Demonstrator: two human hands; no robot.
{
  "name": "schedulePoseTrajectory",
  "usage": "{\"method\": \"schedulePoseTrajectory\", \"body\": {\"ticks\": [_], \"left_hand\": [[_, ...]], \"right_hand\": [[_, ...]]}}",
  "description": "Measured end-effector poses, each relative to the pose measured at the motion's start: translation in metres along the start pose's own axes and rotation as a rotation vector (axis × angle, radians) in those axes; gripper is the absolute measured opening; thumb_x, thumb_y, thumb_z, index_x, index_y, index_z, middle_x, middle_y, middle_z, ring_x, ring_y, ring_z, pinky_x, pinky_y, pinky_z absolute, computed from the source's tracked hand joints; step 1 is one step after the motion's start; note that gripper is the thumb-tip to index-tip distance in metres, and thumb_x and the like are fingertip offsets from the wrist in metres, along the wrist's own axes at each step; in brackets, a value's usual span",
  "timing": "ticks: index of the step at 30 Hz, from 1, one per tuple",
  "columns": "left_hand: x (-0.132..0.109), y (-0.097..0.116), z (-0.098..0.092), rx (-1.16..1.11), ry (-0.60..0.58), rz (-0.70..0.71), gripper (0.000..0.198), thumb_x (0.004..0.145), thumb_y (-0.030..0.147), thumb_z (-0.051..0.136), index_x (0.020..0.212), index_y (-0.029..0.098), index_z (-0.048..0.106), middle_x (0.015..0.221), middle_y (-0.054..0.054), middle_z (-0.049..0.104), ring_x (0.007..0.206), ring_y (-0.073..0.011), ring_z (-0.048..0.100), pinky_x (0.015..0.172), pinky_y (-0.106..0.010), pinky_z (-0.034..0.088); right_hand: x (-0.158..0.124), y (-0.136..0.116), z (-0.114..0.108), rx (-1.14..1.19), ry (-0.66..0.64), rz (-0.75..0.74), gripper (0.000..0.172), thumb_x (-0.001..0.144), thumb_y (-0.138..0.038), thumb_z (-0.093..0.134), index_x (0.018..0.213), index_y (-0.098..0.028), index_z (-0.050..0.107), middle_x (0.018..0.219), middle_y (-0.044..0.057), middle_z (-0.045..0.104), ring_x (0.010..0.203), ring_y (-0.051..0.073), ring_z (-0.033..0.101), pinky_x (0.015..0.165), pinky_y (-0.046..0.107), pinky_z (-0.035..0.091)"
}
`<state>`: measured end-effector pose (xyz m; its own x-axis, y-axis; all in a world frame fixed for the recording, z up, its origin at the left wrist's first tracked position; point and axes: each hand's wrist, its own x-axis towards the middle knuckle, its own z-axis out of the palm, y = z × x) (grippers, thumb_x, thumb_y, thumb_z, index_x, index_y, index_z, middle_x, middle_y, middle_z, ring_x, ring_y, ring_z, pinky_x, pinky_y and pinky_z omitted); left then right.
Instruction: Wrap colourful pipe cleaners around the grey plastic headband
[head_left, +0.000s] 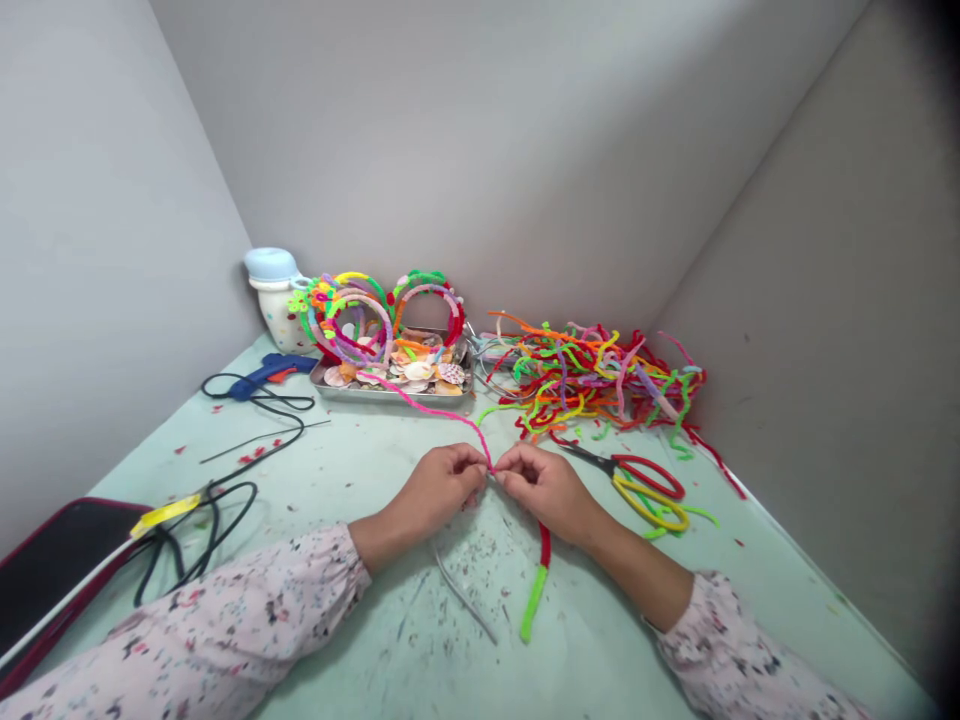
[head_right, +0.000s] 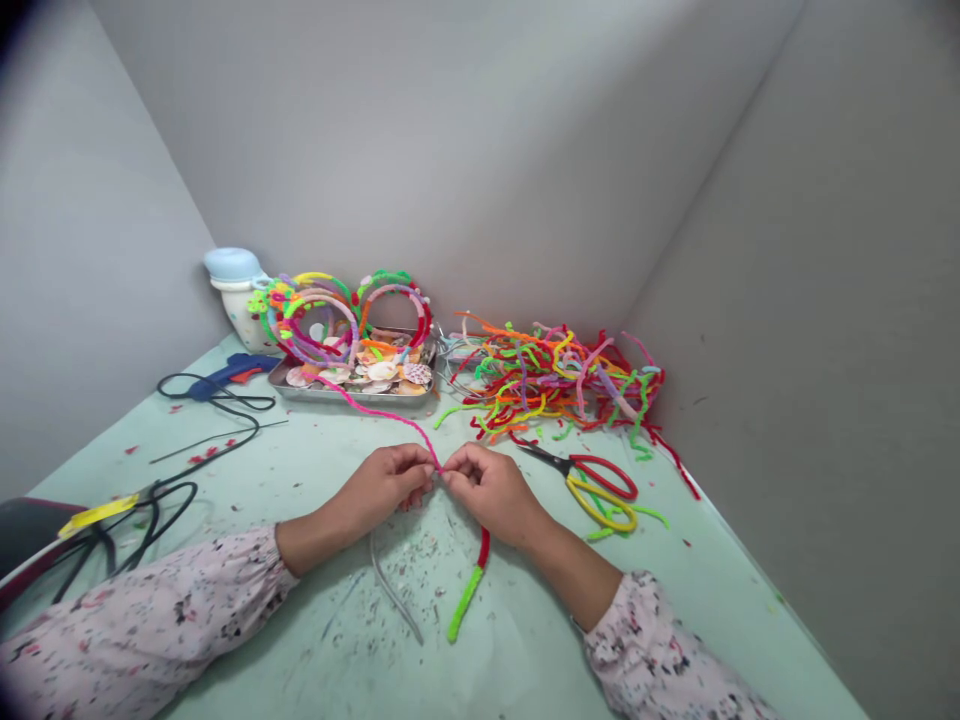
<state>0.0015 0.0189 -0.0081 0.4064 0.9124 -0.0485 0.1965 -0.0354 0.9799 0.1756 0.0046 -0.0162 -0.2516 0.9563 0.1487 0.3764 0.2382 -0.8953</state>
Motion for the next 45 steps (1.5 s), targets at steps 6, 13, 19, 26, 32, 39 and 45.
{"method": "schedulePoseTrajectory", "body": {"ticks": [6,13,19,26,32,39,45], "left_hand": [[0.0001,-0.0030,0.0009,0.035,0.007,0.034,0.009,0.073,0.021,0.047,0.070,0.016,0.053,0.056,0.004,0.051,0.047,-0.0082,0.047,0.047,-0.019,0.036],[-0.0025,-0.0031,0.0011,0.146,0.017,0.070,0.010,0.074,0.019,0.046,0.071,0.016,0.054,0.054,0.005,0.048,0.050,-0.0091,0.046,0.050,-0.019,0.035],[-0.0064,0.0026,0.0008,0.214,0.010,0.104,0.014,0.078,0.020,0.044,0.071,0.016,0.055,0.055,0.004,0.048,0.052,-0.0094,0.043,0.051,-0.020,0.033],[-0.0074,0.0012,0.0025,0.248,0.043,0.157,0.008,0.077,0.020,0.047,0.074,0.017,0.054,0.057,0.004,0.050,0.056,-0.0096,0.045,0.054,-0.020,0.033],[-0.0064,-0.0007,0.0028,0.274,0.077,0.140,0.008,0.075,0.018,0.048,0.073,0.016,0.056,0.058,0.004,0.052,0.057,-0.0101,0.047,0.055,-0.020,0.035],[-0.0059,-0.0037,0.0027,0.264,0.045,0.135,0.010,0.075,0.017,0.047,0.074,0.016,0.056,0.057,0.004,0.050,0.055,-0.0096,0.045,0.053,-0.020,0.033],[-0.0074,-0.0051,0.0030,0.253,0.016,0.131,0.010,0.076,0.018,0.046,0.074,0.016,0.056,0.057,0.004,0.049,0.055,-0.0095,0.044,0.052,-0.019,0.032]], "right_hand": [[0.0001,-0.0004,-0.0004,0.013,-0.018,0.023,0.007,0.079,-0.025,0.054,0.080,-0.018,0.055,0.061,-0.005,0.049,0.052,0.009,0.043,0.050,0.020,0.034],[0.0002,-0.0006,-0.0016,0.013,-0.055,0.057,0.006,0.079,-0.024,0.054,0.079,-0.018,0.055,0.058,-0.005,0.047,0.050,0.008,0.042,0.049,0.020,0.033],[0.0016,0.0005,-0.0028,0.047,-0.073,0.080,0.006,0.079,-0.024,0.053,0.078,-0.018,0.055,0.058,-0.005,0.047,0.048,0.007,0.043,0.047,0.019,0.032],[0.0037,0.0010,-0.0036,0.071,-0.093,0.094,0.007,0.078,-0.024,0.054,0.078,-0.018,0.056,0.058,-0.005,0.047,0.047,0.007,0.042,0.045,0.019,0.031],[0.0034,-0.0007,-0.0034,0.045,-0.101,0.096,0.007,0.078,-0.024,0.054,0.076,-0.018,0.057,0.057,-0.005,0.047,0.047,0.007,0.042,0.046,0.019,0.031],[0.0032,-0.0022,-0.0034,0.064,-0.120,0.125,0.007,0.077,-0.022,0.052,0.077,-0.018,0.057,0.056,-0.005,0.048,0.045,0.008,0.041,0.043,0.020,0.030],[0.0022,-0.0046,-0.0041,0.079,-0.131,0.161,0.007,0.075,-0.021,0.052,0.077,-0.018,0.057,0.056,-0.005,0.048,0.044,0.008,0.041,0.042,0.020,0.030]]}}
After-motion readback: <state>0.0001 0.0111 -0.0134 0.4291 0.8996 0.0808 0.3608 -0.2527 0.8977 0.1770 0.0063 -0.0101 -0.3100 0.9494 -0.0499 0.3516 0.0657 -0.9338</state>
